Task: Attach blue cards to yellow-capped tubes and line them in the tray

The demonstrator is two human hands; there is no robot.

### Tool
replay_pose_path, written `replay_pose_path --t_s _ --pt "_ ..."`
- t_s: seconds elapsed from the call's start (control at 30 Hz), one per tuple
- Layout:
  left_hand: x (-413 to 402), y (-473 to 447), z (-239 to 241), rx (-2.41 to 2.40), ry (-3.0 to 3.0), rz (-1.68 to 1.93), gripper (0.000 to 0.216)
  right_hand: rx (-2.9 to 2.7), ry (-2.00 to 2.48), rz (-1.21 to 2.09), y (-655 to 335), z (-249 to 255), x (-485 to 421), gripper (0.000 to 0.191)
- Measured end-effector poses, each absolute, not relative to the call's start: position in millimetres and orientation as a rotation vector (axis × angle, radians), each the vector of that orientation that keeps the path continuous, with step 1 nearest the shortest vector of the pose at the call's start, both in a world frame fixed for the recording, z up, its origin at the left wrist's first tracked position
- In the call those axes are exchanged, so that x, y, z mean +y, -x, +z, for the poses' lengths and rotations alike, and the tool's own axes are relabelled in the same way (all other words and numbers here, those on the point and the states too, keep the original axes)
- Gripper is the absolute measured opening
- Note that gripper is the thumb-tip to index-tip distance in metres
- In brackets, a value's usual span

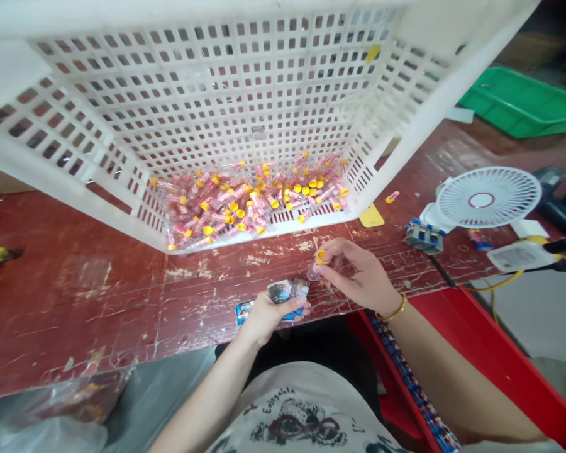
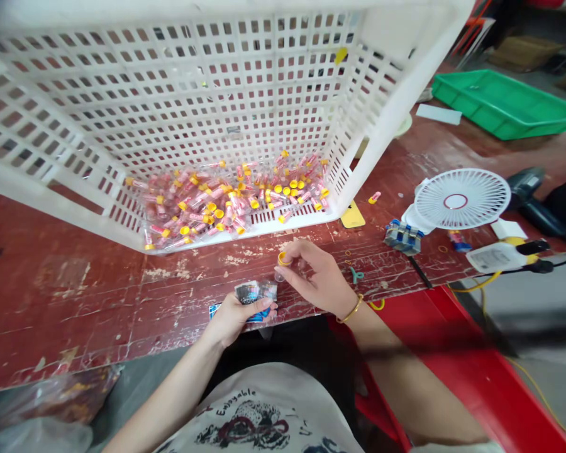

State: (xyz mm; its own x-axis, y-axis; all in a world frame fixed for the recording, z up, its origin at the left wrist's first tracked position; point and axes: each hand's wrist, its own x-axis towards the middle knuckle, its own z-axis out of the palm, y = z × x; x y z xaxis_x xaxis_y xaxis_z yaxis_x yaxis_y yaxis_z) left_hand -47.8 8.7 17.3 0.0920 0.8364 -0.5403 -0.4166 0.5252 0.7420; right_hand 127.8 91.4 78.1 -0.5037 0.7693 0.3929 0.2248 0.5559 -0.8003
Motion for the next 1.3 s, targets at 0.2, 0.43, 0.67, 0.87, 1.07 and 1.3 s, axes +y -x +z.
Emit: replay_pose_path --t_s 0.2,0.43,0.67,0.87,1.07,1.3 --pt "12.1 46.3 11.5 1.141 -0.513 1.035 0.033 -2.094 0.75 0.831 -129.4 85.9 87.4 0.005" --pt "10.0 42.6 23.6 1.105 -0.483 0.978 0.032 -1.79 0.918 1.416 -123.3 60.7 96.9 0.016" --pt "18.5 23.6 38.3 1.035 -0.224 1.019 0.046 -1.67 0.96 1.551 -117.9 20.9 50.0 0.073" --pt "17.3 17.7 34.2 1.023 -0.337 0.981 0.039 -1.531 1.058 1.314 -110.4 8.5 31.3 0.063" --pt "11.0 16.5 28.3 1.023 -0.405 1.029 0.031 -1.537 0.966 1.295 -120.4 11.6 31.3 0.065" --pt "9.2 1.5 26.4 1.014 -0.457 0.802 0.039 -1.117 1.098 1.451 -183.3 8.2 32.9 0.027"
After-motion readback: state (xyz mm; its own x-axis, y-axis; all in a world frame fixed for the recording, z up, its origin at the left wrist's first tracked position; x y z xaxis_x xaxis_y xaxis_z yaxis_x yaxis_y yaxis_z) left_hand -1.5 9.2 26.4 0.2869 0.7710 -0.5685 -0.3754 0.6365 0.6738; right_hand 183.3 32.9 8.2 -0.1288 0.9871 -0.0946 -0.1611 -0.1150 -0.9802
